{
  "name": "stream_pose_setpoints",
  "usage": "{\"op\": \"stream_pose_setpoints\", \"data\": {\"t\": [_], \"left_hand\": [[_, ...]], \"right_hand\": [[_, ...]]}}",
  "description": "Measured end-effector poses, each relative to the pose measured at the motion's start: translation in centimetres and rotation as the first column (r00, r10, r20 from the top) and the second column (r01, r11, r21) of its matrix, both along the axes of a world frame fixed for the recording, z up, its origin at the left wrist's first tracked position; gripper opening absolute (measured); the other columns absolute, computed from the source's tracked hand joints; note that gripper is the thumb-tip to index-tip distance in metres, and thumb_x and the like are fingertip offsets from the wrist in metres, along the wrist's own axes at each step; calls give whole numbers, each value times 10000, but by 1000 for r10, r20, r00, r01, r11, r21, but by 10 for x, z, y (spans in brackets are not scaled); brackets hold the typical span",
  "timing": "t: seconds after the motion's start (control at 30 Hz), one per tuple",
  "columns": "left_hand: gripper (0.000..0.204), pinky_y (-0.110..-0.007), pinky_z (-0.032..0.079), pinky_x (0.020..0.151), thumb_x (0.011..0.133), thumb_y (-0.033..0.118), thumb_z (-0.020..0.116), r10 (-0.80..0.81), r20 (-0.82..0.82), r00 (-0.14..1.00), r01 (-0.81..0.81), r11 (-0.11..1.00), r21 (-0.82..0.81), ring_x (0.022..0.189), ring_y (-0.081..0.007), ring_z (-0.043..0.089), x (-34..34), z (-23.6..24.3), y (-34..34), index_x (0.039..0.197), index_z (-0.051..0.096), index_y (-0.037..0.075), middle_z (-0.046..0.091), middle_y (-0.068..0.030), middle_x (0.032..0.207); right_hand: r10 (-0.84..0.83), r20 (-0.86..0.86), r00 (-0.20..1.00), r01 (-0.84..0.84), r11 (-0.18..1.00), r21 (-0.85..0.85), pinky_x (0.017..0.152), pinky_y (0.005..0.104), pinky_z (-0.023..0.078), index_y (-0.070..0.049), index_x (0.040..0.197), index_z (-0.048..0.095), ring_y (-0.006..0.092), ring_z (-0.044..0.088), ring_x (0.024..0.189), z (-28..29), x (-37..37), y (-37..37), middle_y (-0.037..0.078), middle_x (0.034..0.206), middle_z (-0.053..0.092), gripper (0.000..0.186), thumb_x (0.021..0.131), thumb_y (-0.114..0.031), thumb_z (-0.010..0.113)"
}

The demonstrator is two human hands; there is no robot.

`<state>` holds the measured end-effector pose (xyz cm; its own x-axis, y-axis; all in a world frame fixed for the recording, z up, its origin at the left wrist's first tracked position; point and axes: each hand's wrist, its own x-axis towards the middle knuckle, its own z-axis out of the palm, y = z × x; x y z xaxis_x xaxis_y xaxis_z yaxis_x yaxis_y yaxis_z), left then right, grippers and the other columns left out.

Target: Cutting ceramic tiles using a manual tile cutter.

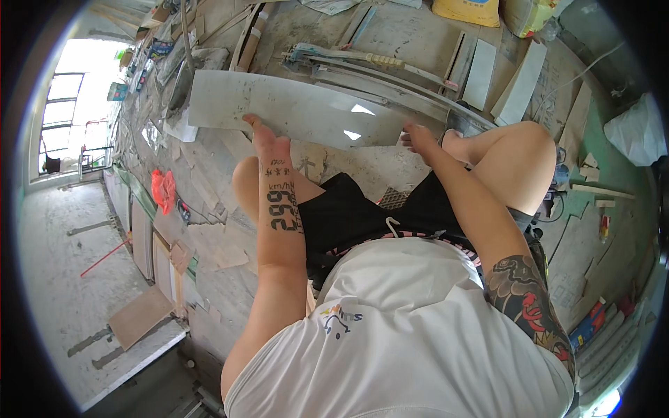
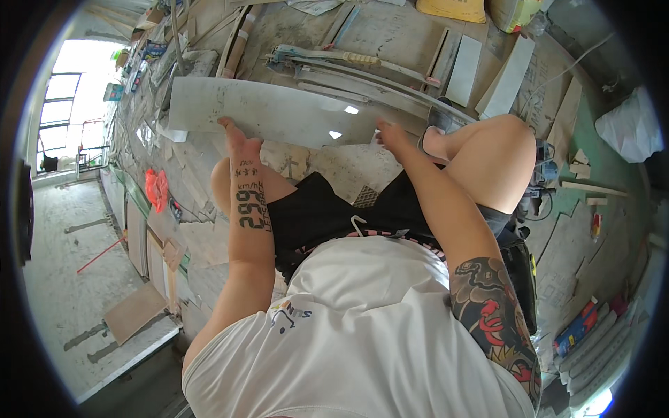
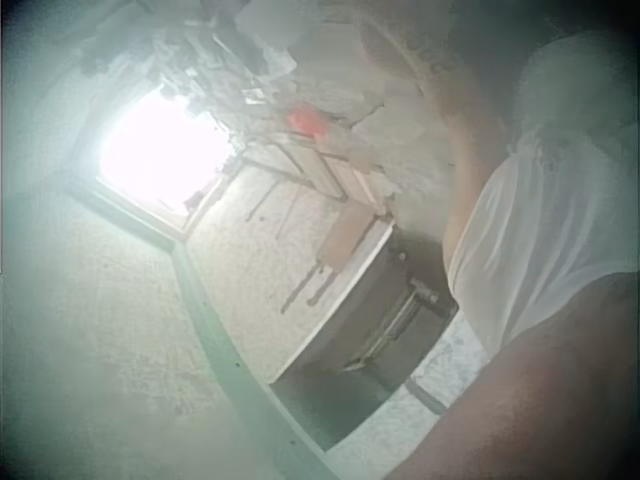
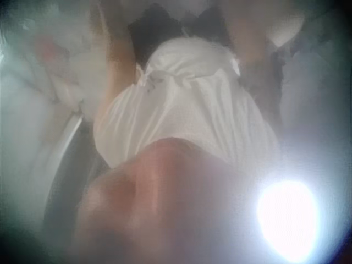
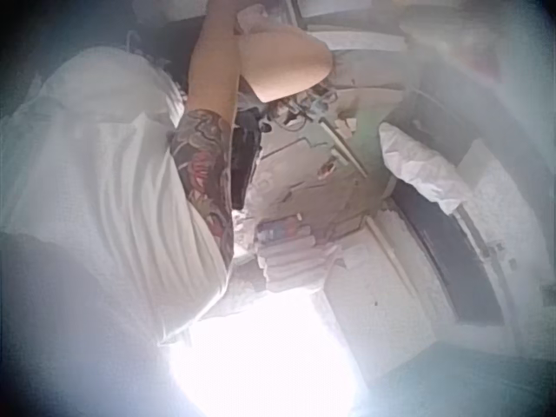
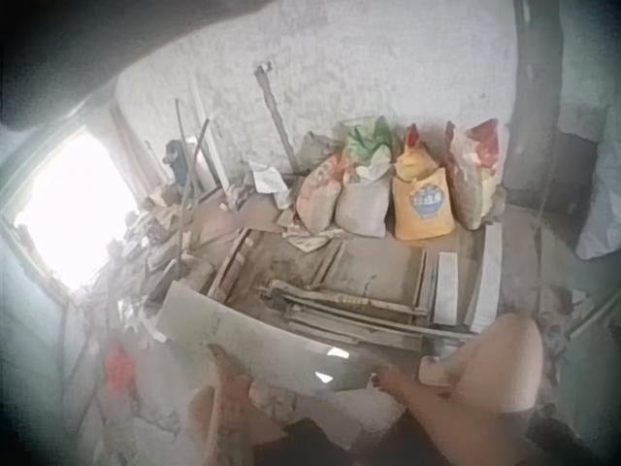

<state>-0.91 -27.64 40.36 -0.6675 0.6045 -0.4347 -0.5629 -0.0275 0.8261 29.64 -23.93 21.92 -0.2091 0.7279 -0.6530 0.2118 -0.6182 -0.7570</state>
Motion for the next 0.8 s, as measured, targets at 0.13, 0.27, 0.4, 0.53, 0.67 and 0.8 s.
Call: {"op": "stream_pose_setpoints", "data": {"t": [0.13,0.27,0.4,0.53,0.67,0.8], "left_hand": [[712,-549,245,1065,912,635,343,-30,15,999,31,996,-86,1327,-286,320,-3,7,-3,1434,304,153,322,-33,1473],[659,-580,242,1055,930,610,332,-61,21,998,63,986,-155,1329,-290,318,4,9,6,1430,311,182,317,-23,1477],[614,-582,253,1054,949,579,309,-119,123,985,132,986,-102,1318,-300,337,-20,-25,28,1415,340,181,347,-25,1460],[549,-595,285,1038,974,516,278,-150,271,951,170,984,-50,1286,-319,384,-29,-64,38,1394,377,176,405,-47,1418],[523,-544,331,1034,980,454,304,-215,308,927,222,975,14,1263,-317,415,-43,-126,52,1363,410,114,421,-84,1406],[561,-462,361,1033,962,434,358,-14,205,979,41,991,-126,1266,-286,417,-52,-175,67,1350,403,31,397,-104,1427]], "right_hand": [[136,-80,987,-140,990,-37,615,305,485,-53,1106,582,175,574,898,27,-8,-6,97,1012,597,440,851,-408,633],[121,-19,992,-122,990,-65,590,296,498,-47,1115,578,175,579,874,39,-10,-9,99,1012,606,413,825,-317,692],[83,-32,996,-81,996,43,527,314,497,47,1047,588,222,626,688,20,-9,-6,129,882,634,436,787,-277,721],[30,-137,990,-27,999,28,471,289,494,58,1037,581,205,650,609,33,-3,-7,120,828,639,381,806,-220,702],[66,-66,996,-70,996,-52,457,292,493,17,1088,537,200,647,605,22,7,0,108,883,636,368,833,-202,687],[98,-4,995,-98,993,-67,496,309,522,-9,1140,508,212,643,652,-14,6,7,95,954,633,403,840,-208,690]]}}
